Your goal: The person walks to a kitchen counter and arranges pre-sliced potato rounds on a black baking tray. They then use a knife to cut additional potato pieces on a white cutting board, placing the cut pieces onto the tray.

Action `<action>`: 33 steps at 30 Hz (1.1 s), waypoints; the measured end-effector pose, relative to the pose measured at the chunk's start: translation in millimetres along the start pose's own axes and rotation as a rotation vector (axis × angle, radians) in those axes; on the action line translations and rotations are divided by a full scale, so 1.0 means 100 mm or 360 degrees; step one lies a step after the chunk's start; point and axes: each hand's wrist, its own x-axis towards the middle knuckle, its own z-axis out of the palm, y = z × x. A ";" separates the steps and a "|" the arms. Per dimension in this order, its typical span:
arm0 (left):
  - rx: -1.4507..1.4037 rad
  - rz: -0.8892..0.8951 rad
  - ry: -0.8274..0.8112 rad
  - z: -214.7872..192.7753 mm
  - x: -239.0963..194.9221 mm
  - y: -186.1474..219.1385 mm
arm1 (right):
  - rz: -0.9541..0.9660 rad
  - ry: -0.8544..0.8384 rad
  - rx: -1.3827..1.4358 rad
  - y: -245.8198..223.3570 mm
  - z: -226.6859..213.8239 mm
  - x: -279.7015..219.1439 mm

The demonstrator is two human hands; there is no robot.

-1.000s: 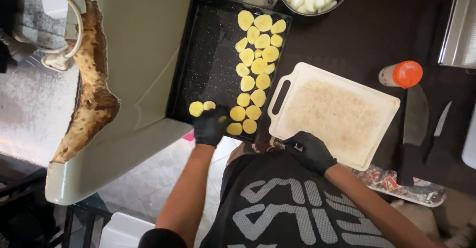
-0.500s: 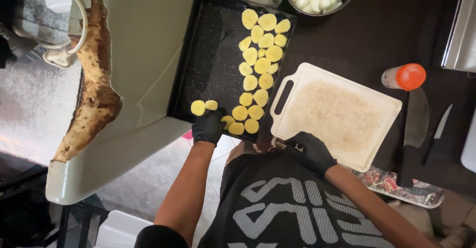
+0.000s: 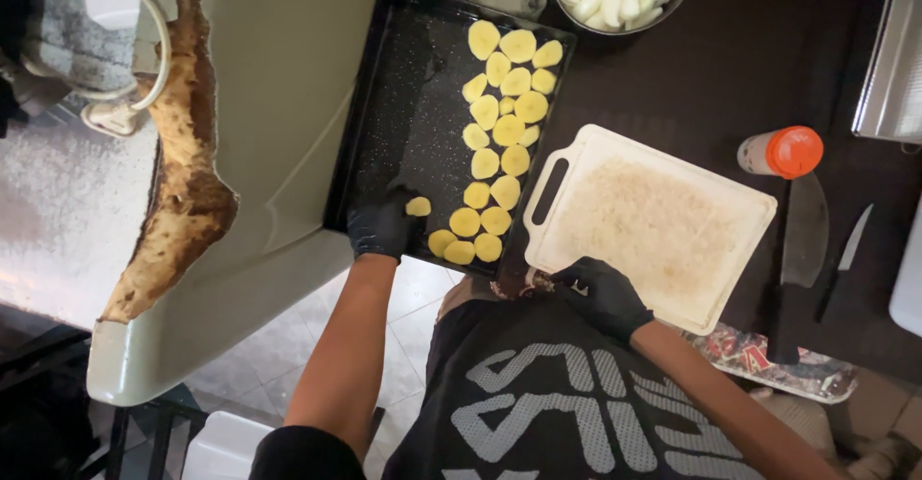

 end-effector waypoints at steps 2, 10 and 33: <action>-0.0018 0.0076 -0.0014 -0.01 0.02 0.10 | -0.0001 0.0016 -0.0018 0.01 0.00 0.00; -0.0077 0.0410 0.0118 -0.03 0.13 0.39 | 0.0058 -0.0030 0.0033 0.03 -0.03 -0.03; -0.0253 -0.0116 -0.0516 -0.35 -0.11 0.12 | 0.0070 0.0002 0.0073 0.05 -0.02 0.04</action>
